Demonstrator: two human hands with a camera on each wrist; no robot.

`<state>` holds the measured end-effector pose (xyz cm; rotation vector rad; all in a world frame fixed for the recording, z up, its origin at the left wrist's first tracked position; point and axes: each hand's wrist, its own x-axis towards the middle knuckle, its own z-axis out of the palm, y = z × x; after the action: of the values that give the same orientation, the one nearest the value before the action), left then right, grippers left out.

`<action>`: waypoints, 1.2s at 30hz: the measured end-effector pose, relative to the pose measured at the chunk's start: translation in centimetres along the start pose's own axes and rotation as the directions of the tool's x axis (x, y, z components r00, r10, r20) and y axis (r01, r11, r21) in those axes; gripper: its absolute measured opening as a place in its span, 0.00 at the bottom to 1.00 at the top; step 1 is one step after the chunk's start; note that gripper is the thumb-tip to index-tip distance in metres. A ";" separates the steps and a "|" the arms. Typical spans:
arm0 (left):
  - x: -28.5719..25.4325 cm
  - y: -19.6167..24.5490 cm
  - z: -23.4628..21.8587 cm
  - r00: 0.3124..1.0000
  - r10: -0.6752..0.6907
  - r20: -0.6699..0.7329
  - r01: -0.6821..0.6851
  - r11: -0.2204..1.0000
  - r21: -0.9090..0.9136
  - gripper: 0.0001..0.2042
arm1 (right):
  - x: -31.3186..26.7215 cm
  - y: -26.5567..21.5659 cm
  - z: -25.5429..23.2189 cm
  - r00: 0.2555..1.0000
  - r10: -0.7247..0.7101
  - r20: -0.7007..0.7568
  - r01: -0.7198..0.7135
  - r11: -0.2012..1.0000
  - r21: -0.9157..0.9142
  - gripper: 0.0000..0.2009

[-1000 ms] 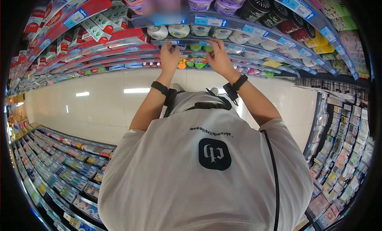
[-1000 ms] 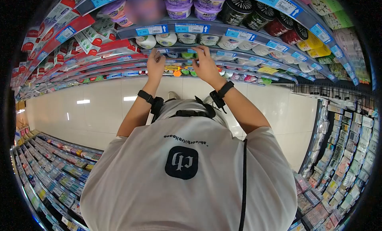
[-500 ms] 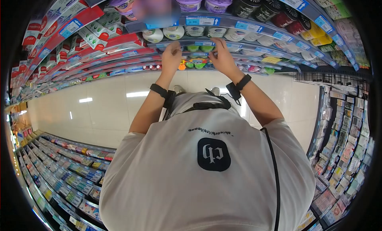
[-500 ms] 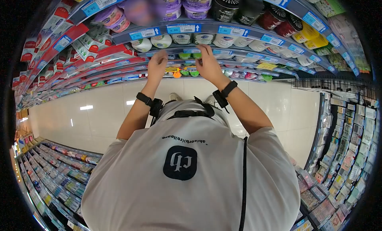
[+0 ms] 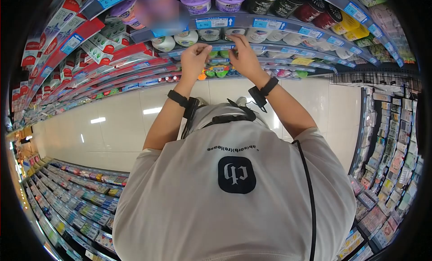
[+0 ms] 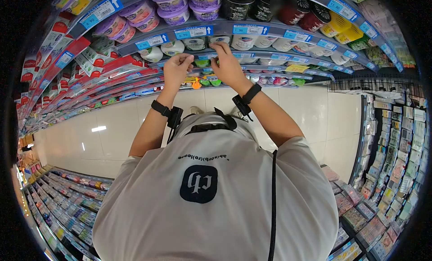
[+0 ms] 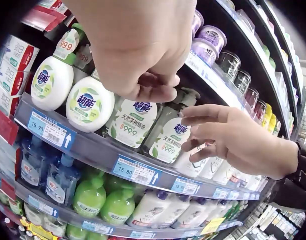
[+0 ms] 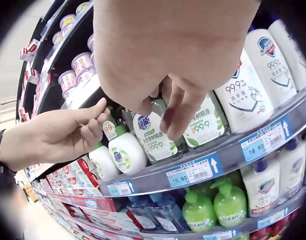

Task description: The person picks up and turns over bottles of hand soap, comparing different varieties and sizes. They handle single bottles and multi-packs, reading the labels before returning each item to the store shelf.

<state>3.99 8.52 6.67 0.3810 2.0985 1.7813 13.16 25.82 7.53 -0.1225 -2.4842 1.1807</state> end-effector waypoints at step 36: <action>-3.9 2.0 -2.1 0.838 0.029 0.545 0.538 0.127 -0.833 0.49 | -3.4 -1.3 -4.4 0.831 0.086 0.550 -0.477 -0.401 0.782 0.44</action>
<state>6.55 5.35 9.33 -0.0228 0.2794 2.0929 18.10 27.36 9.99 -0.1714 -0.4982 3.2640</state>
